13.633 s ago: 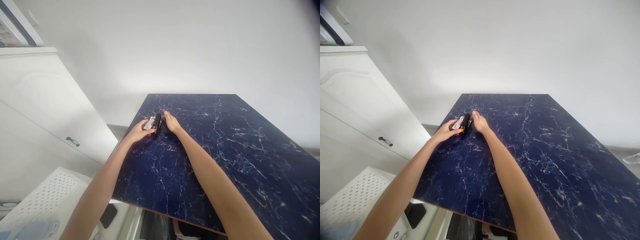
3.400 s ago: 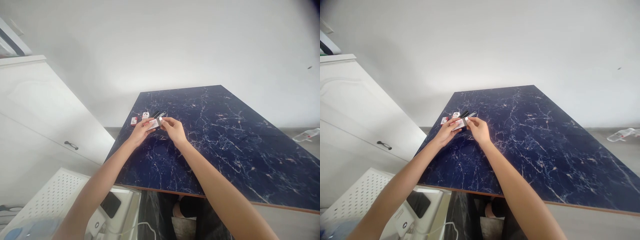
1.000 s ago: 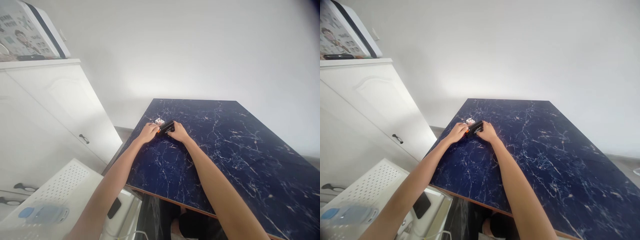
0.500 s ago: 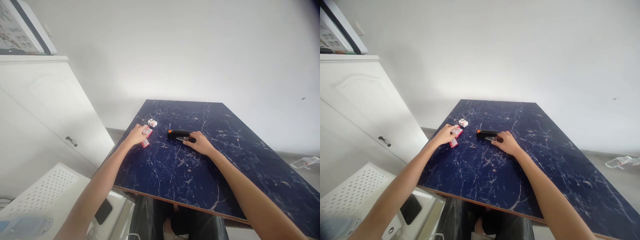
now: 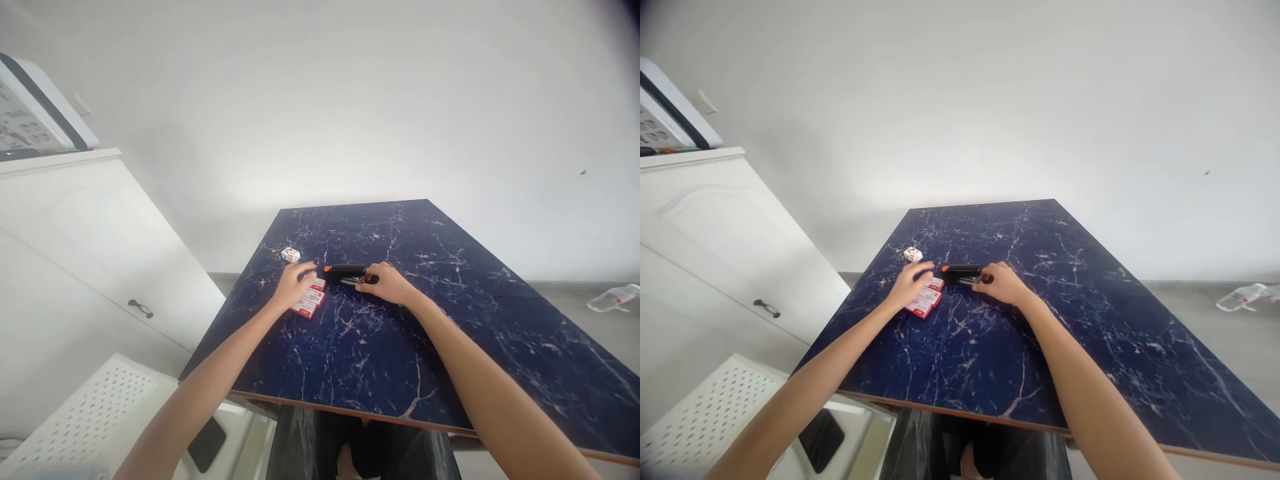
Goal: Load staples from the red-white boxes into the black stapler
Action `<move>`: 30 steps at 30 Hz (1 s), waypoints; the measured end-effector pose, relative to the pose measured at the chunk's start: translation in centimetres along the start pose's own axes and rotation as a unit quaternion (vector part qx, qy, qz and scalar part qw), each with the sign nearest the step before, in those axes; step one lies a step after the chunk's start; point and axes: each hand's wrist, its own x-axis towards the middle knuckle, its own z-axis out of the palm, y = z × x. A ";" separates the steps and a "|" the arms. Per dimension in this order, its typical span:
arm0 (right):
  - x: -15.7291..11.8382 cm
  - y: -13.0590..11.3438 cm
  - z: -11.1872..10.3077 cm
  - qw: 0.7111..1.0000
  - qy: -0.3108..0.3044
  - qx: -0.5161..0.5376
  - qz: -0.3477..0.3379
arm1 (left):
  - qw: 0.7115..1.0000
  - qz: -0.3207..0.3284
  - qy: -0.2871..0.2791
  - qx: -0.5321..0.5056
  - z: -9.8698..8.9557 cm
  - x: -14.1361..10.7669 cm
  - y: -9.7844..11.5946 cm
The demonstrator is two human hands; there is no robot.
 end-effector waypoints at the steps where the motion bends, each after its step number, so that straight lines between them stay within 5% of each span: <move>1: 0.0 0.1 0.0 1.000 -0.001 0.000 0.000 | 0.999 -0.003 0.038 0.013 -0.1 0.9 -0.3; 3: 0.0 0.2 0.1 1.000 0.007 0.001 -0.003 | 0.995 -0.023 0.079 0.065 -0.5 2.8 -1.5; 6: -0.1 0.4 0.3 1.000 0.023 0.012 -0.012 | 0.994 -0.047 0.021 0.097 -1.1 4.4 -2.8; 12: -0.4 0.4 0.2 1.000 0.018 -0.001 -0.016 | 0.994 0.046 -0.101 -0.003 -0.4 2.6 0.5; 21: -0.8 -0.2 -0.4 0.999 0.024 -0.031 -0.008 | 0.992 -0.067 -0.035 0.101 -1.9 2.3 -0.2; 24: -0.9 -0.4 -0.4 0.999 0.027 -0.041 0.000 | 0.998 0.017 -0.004 0.054 -1.9 2.1 0.6; 27: -0.9 -0.3 -0.6 0.999 0.026 -0.029 0.008 | 0.993 0.106 -0.057 0.004 -1.2 1.7 2.1; 30: -0.8 0.1 -0.8 0.999 0.025 0.007 0.032 | 0.987 0.124 -0.101 -0.002 -0.5 1.4 3.1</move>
